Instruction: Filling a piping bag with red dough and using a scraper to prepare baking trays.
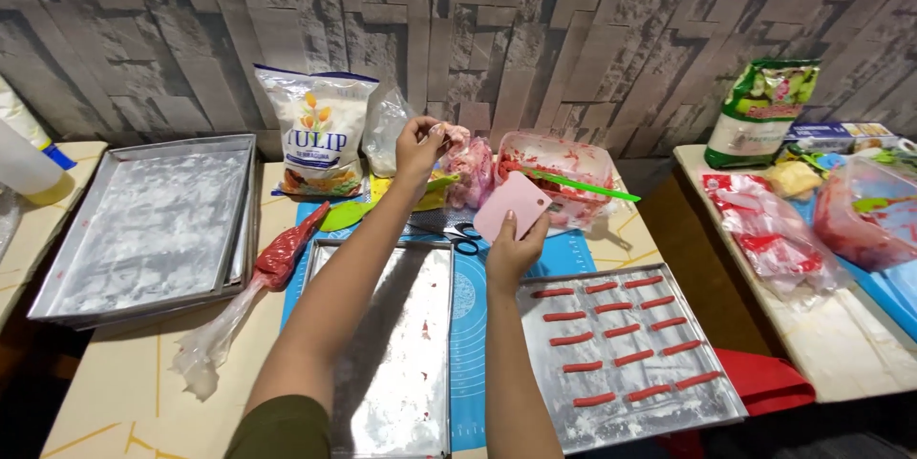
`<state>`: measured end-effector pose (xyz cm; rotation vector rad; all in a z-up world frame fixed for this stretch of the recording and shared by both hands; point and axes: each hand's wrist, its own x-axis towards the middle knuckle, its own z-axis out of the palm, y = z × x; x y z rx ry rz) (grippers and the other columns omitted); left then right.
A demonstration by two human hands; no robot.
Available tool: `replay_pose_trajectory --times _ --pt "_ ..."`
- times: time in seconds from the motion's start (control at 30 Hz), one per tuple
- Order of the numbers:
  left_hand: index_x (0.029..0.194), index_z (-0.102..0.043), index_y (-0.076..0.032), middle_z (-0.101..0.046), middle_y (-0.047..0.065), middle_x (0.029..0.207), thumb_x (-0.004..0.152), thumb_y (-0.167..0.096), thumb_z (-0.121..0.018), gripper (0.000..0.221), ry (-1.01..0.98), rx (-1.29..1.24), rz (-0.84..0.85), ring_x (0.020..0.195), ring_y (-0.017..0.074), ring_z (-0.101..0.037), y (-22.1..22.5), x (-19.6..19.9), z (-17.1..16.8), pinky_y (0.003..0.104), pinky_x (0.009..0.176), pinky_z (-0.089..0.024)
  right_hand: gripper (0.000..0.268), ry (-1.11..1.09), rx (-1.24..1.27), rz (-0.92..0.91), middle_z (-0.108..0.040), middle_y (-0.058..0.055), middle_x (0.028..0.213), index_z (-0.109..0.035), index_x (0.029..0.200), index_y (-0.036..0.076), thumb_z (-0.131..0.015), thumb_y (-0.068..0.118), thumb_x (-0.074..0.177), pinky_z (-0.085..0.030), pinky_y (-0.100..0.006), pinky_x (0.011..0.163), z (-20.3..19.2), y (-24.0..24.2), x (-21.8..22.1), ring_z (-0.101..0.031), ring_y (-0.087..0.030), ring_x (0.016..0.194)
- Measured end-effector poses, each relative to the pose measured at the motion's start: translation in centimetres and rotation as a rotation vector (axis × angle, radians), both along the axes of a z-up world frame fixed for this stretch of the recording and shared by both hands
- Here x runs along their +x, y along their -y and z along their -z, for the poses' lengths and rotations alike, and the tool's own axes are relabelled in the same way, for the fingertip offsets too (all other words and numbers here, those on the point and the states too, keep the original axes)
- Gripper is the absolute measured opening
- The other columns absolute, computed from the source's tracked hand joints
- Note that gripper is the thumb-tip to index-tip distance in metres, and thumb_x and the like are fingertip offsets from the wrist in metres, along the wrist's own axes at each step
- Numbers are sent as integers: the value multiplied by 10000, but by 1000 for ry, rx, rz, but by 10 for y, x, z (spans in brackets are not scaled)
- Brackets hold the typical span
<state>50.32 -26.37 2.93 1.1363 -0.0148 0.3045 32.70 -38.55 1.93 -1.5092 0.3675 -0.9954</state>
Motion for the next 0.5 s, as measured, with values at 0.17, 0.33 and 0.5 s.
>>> replay_pose_trajectory --times 0.17,0.33,0.5 --pt "1150 -574 -109 -587 12 934 1009 -136 -649 162 -91 -185 181 836 142 -684 -1 -49 1 305 756 -673 408 104 133 -77 -660 -243 1248 -557 1357 -46 -673 79 987 -501 -464 1048 9 7 9 -631 -316 1216" --pt "1166 -538 -136 -623 14 957 1034 -173 -616 159 -136 -287 210 865 151 -675 -12 -71 42 336 739 -664 362 141 59 -97 -680 -212 1218 -591 1322 -8 -688 102 990 -524 -437 1012 3 -7 0 -645 -262 1182" --pt "1206 -476 -126 -628 32 1096 1048 -154 -564 183 -192 -362 253 980 173 -659 -16 -117 22 388 794 -671 328 100 6 -146 -685 -220 1182 -603 1282 -18 -686 95 986 -515 -446 1013 -6 -22 -7 -656 -288 1164"
